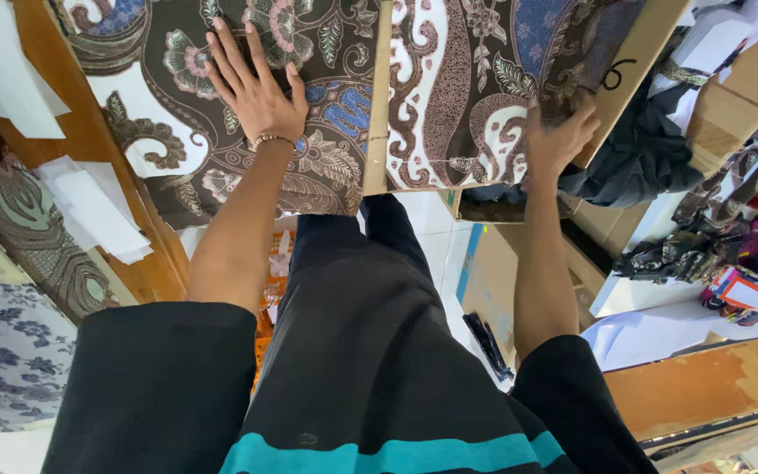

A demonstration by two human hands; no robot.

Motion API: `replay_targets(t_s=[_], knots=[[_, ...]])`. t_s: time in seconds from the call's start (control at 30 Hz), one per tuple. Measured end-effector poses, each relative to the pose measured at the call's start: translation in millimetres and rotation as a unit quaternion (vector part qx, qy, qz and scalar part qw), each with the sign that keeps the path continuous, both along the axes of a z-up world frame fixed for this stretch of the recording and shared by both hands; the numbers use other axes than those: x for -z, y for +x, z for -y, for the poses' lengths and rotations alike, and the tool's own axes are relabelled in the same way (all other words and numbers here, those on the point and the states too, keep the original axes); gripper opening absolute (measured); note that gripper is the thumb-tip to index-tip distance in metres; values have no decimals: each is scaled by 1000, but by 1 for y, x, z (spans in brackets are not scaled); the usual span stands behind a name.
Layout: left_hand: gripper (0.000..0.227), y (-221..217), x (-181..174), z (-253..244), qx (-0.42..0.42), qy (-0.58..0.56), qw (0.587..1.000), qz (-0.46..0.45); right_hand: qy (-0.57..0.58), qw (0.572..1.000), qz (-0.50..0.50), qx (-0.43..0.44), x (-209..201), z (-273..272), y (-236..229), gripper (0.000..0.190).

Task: The person unfolds a patterned fabric on a wooden table, smooths it out, and then folds it into a smaller rectangle. They then place white paper strips on top of the folded fabric.

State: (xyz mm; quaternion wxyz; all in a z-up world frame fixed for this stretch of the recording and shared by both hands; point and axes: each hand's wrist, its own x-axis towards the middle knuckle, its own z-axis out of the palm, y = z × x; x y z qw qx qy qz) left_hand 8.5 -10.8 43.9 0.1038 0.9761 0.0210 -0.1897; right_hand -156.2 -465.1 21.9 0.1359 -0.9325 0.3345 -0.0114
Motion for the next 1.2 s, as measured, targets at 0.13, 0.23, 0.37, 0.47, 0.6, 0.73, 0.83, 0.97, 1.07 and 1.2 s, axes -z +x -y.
replay_targets(t_s=[0.13, 0.23, 0.37, 0.47, 0.6, 0.73, 0.83, 0.97, 1.07, 1.2], knots=[[69, 1, -2, 2, -4, 11, 1000, -14, 20, 994, -95, 43, -5, -15, 13, 83], [69, 2, -1, 1, -3, 10, 1000, -4, 17, 996, -75, 47, 12, 1, 11, 80], [68, 1, 1, 1, 0, 14, 1000, -10, 23, 998, -14, 54, 36, 48, -1, 52], [68, -1, 3, 0, 2, 17, 1000, -7, 233, 951, 44, 198, 34, 77, -6, 30], [68, -3, 6, -2, 8, 13, 1000, 11, 329, 909, 157, 203, 8, 93, -8, 29], [67, -3, 7, -2, 14, 14, 1000, 15, 455, 860, 105, 205, -40, 95, -5, 23], [68, -3, 5, -2, 7, 7, 1000, 2, 554, 787, 129, 239, -56, 89, 2, 24], [69, -1, 4, -3, 8, 0, 1000, 11, 614, 717, 159, 289, -57, 83, 8, 26], [69, -2, 6, -2, 4, -1, 1000, 8, 552, 772, 129, 286, -62, 76, 9, 25], [69, -1, 6, -3, 4, 0, 1000, 11, 558, 782, 129, 246, -75, 59, 14, 37]])
